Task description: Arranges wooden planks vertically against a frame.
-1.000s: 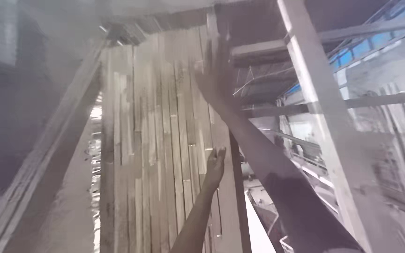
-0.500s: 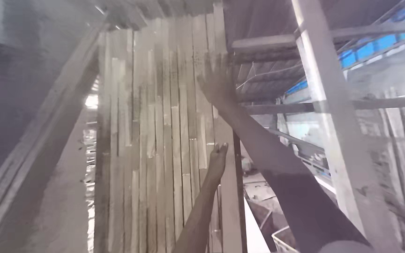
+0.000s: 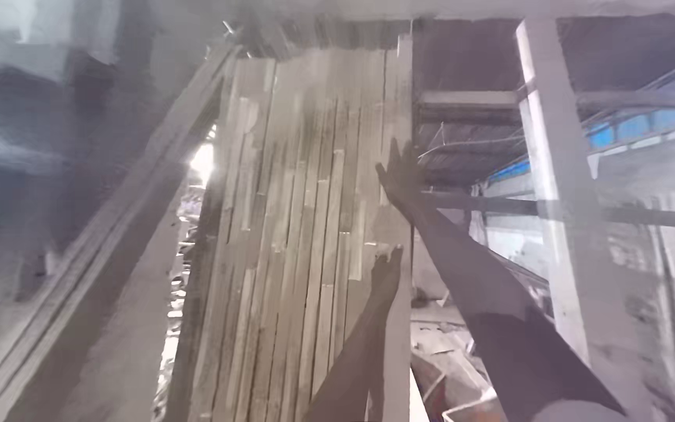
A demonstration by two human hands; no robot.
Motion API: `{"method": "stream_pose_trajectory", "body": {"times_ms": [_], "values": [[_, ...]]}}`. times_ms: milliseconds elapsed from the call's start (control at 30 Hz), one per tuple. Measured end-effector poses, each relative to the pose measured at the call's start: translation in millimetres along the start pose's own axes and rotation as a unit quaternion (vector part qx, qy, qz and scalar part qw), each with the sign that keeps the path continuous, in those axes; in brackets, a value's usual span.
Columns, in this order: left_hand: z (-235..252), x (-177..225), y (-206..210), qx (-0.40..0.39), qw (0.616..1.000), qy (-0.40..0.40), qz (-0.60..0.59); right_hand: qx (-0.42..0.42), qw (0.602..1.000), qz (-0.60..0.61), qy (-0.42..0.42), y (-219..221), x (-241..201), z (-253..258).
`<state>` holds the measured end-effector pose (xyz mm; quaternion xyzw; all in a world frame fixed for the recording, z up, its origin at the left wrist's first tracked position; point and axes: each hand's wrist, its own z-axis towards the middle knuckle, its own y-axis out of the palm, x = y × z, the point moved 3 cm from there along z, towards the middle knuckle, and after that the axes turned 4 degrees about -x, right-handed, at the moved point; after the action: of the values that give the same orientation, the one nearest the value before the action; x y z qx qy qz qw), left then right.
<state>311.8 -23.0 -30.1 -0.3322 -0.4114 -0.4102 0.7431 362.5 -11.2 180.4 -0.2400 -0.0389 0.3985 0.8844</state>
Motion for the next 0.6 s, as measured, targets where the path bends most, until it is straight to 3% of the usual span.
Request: {"method": "stream_pose_trajectory", "body": {"times_ms": [67, 200, 267, 333, 433, 533, 600], "values": [[0, 2, 2, 0.001, 1.000, -0.003, 0.010, 0.047, 0.998, 0.031, 0.042, 12, 9, -17], [3, -3, -2, 0.006, 1.000, 0.006, 0.003, 0.091, 0.968, 0.139, 0.185, 47, 42, 4], [5, -1, -1, -0.003, 1.000, 0.014, 0.006, 0.038, 0.940, 0.255, 0.223, 44, 57, 7], [5, -2, 0, -0.004, 1.000, 0.019, 0.010, -0.071, 0.911, 0.318, 0.253, 17, 45, -10], [1, 0, 0, -0.002, 1.000, 0.017, 0.014, -0.071, 0.893, 0.366, 0.250, 10, 34, -19], [2, -1, -2, 0.027, 0.998, 0.048, 0.017, 0.026, 0.934, 0.305, 0.187, 42, 60, 0], [-15, 2, -3, 0.069, 0.987, 0.121, 0.084, 0.035, 0.945, 0.280, 0.165, 36, 60, -7]]}}
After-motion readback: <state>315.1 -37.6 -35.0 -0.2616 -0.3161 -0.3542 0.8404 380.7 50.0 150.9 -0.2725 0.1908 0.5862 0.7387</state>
